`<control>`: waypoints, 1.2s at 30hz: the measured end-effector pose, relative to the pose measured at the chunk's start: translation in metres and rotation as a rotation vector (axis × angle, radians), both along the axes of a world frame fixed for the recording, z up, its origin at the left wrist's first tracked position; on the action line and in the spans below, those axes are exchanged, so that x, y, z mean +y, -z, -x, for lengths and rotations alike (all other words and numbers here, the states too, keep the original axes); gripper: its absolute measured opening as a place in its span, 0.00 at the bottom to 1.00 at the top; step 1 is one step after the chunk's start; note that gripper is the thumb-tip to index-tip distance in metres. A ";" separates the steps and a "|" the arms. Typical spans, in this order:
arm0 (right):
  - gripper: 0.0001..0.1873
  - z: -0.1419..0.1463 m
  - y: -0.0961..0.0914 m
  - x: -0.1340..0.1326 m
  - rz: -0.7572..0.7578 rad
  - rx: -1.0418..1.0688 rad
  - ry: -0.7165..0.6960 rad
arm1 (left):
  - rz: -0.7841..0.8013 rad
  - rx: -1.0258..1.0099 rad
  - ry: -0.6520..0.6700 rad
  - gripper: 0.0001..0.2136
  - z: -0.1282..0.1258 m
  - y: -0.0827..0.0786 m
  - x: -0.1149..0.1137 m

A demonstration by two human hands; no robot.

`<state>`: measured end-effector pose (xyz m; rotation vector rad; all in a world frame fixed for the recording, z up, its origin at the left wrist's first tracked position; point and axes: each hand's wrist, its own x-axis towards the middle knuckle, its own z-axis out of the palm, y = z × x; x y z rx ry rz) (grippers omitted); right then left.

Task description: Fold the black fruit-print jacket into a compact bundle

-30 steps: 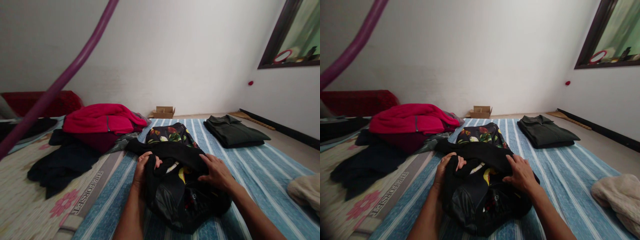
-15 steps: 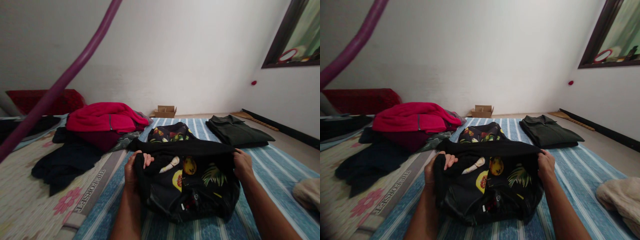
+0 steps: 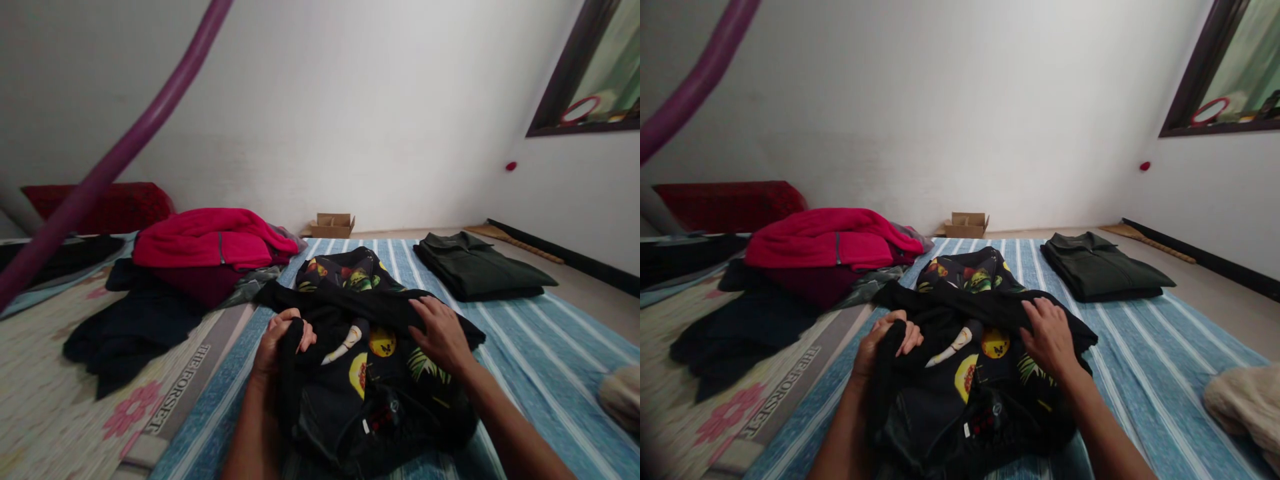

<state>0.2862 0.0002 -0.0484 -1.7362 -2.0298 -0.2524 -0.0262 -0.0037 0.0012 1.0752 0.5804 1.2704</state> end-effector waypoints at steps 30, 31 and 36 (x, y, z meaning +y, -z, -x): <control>0.27 -0.069 0.013 -0.006 0.046 0.338 0.616 | 0.098 1.264 -0.536 0.23 0.001 0.032 0.036; 0.26 -0.062 0.011 -0.009 0.010 0.274 0.583 | 0.102 1.304 -0.551 0.19 0.000 0.034 0.037; 0.19 -0.022 0.011 -0.026 -0.243 0.129 0.209 | 0.177 1.251 -0.651 0.06 0.007 0.026 0.034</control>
